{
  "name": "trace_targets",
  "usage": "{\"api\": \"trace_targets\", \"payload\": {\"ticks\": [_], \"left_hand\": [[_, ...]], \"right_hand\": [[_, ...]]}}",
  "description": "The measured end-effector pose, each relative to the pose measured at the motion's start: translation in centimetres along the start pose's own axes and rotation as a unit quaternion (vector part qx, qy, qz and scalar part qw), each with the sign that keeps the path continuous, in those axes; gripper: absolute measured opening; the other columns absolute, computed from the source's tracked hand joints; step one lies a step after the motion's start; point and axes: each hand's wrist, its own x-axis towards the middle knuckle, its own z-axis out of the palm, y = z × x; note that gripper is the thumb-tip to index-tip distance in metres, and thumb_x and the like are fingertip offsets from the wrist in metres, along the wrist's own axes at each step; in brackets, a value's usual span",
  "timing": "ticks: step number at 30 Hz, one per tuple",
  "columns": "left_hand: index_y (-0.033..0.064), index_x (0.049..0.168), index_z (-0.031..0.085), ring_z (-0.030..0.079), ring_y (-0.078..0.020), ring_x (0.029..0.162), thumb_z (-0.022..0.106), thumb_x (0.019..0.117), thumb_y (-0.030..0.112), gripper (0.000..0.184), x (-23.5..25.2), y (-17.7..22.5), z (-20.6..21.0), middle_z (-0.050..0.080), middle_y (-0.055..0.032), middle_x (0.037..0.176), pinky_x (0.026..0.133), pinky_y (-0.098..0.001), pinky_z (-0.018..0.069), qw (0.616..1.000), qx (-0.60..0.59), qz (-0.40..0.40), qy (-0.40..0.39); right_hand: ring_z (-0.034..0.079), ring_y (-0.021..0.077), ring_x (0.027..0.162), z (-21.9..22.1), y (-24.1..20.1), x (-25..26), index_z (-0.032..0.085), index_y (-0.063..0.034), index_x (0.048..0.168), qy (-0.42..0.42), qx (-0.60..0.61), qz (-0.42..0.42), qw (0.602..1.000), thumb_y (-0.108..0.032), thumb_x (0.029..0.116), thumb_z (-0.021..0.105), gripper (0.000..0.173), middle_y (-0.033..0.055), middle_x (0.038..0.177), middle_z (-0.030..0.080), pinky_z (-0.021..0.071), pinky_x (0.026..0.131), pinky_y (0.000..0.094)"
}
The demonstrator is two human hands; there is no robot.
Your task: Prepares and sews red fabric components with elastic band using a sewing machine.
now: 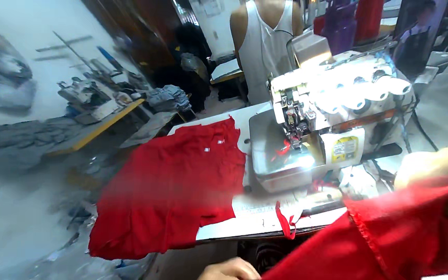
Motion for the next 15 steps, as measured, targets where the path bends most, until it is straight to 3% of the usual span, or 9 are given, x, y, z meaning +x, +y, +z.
{"api": "trace_targets", "payload": {"ticks": [2, 4, 6, 7, 9, 10, 11, 13, 15], "left_hand": [[0.0323, 0.116, 0.075, 0.062, -0.0013, 0.122, 0.054, 0.1032, 0.044, 0.027, -0.4, 0.8, -2.7, 0.071, 0.0142, 0.124, 0.108, -0.0258, 0.0483, 0.991, -0.071, 0.045, 0.108], [0.0361, 0.111, 0.077, 0.069, 0.0018, 0.103, 0.050, 0.1032, 0.046, 0.030, 0.8, 3.9, -5.5, 0.076, 0.0151, 0.109, 0.092, -0.0210, 0.0553, 0.960, -0.084, 0.034, 0.265], [0.0335, 0.097, 0.075, 0.068, 0.0068, 0.081, 0.050, 0.1067, 0.030, 0.027, 3.2, 7.0, -9.2, 0.075, 0.0172, 0.089, 0.073, -0.0136, 0.0566, 0.925, 0.034, 0.025, 0.379], [0.0285, 0.098, 0.072, 0.065, 0.0080, 0.077, 0.052, 0.1057, 0.022, 0.022, 4.5, 7.8, -11.8, 0.071, 0.0180, 0.086, 0.070, -0.0123, 0.0542, 0.906, 0.140, 0.037, 0.397], [0.0151, 0.110, 0.065, 0.061, 0.0105, 0.085, 0.055, 0.1044, 0.020, 0.013, 8.3, 9.1, -16.4, 0.065, 0.0166, 0.095, 0.079, -0.0137, 0.0523, 0.850, 0.361, 0.068, 0.377], [0.0097, 0.113, 0.065, 0.060, 0.0099, 0.090, 0.055, 0.1046, 0.024, 0.020, 11.1, 9.8, -17.4, 0.065, 0.0115, 0.101, 0.083, -0.0158, 0.0513, 0.817, 0.449, 0.089, 0.351], [0.0000, 0.115, 0.065, 0.061, 0.0009, 0.096, 0.053, 0.1050, 0.022, 0.028, 14.0, 10.4, -17.4, 0.067, -0.0028, 0.107, 0.088, -0.0235, 0.0508, 0.791, 0.511, 0.104, 0.319], [-0.0118, 0.112, 0.066, 0.064, -0.0291, 0.108, 0.052, 0.1036, 0.012, 0.029, 19.5, 10.1, -15.6, 0.066, -0.0283, 0.113, 0.098, -0.0456, 0.0478, 0.782, 0.559, 0.120, 0.249], [-0.0115, 0.109, 0.070, 0.066, -0.0421, 0.107, 0.057, 0.1007, 0.006, 0.023, 23.4, 7.2, -13.7, 0.068, -0.0315, 0.109, 0.098, -0.0546, 0.0488, 0.788, 0.569, 0.130, 0.194]], "right_hand": [[0.061, -0.0109, 0.088, 1.4, -0.3, 0.3, 0.069, -0.0070, 0.106, -0.027, -0.047, -0.013, 0.998, -0.019, 0.1042, 0.057, 0.017, -0.0095, 0.094, 0.070, 0.0508, 0.080, 0.0096], [0.059, -0.0040, 0.085, 3.3, 0.2, 0.8, 0.067, 0.0062, 0.106, -0.054, -0.067, -0.037, 0.996, -0.012, 0.1055, 0.053, 0.023, 0.0067, 0.090, 0.068, 0.0464, 0.078, 0.0120], [0.062, -0.0033, 0.088, 5.0, 1.2, 1.1, 0.066, 0.0081, 0.105, -0.037, -0.050, -0.042, 0.997, -0.010, 0.1056, 0.052, 0.023, 0.0096, 0.092, 0.070, 0.0487, 0.081, 0.0121], [0.062, -0.0038, 0.088, 5.7, 1.6, 1.1, 0.066, 0.0084, 0.105, -0.019, -0.025, -0.030, 0.999, -0.010, 0.1054, 0.052, 0.022, 0.0087, 0.093, 0.070, 0.0493, 0.082, 0.0124], [0.063, -0.0049, 0.088, 7.2, 2.4, 1.0, 0.066, 0.0074, 0.105, 0.028, 0.021, 0.015, 0.999, -0.008, 0.1050, 0.053, 0.021, 0.0057, 0.092, 0.070, 0.0514, 0.082, 0.0137], [0.064, -0.0048, 0.088, 7.8, 2.9, 0.9, 0.066, 0.0063, 0.105, 0.054, 0.031, 0.040, 0.997, -0.008, 0.1049, 0.053, 0.019, 0.0045, 0.093, 0.071, 0.0530, 0.082, 0.0146], [0.065, -0.0043, 0.088, 8.3, 3.5, 0.8, 0.067, 0.0056, 0.105, 0.083, 0.031, 0.061, 0.994, -0.007, 0.1043, 0.053, 0.019, 0.0041, 0.093, 0.071, 0.0537, 0.082, 0.0154], [0.065, -0.0056, 0.085, 9.0, 5.6, 0.6, 0.069, 0.0022, 0.104, 0.141, 0.008, 0.096, 0.985, -0.009, 0.1041, 0.053, 0.020, 0.0006, 0.091, 0.071, 0.0537, 0.079, 0.0142], [0.064, -0.0065, 0.079, 9.4, 8.3, 0.2, 0.070, -0.0028, 0.102, 0.193, -0.019, 0.130, 0.972, -0.015, 0.1038, 0.053, 0.021, -0.0035, 0.085, 0.069, 0.0532, 0.074, 0.0133]]}}
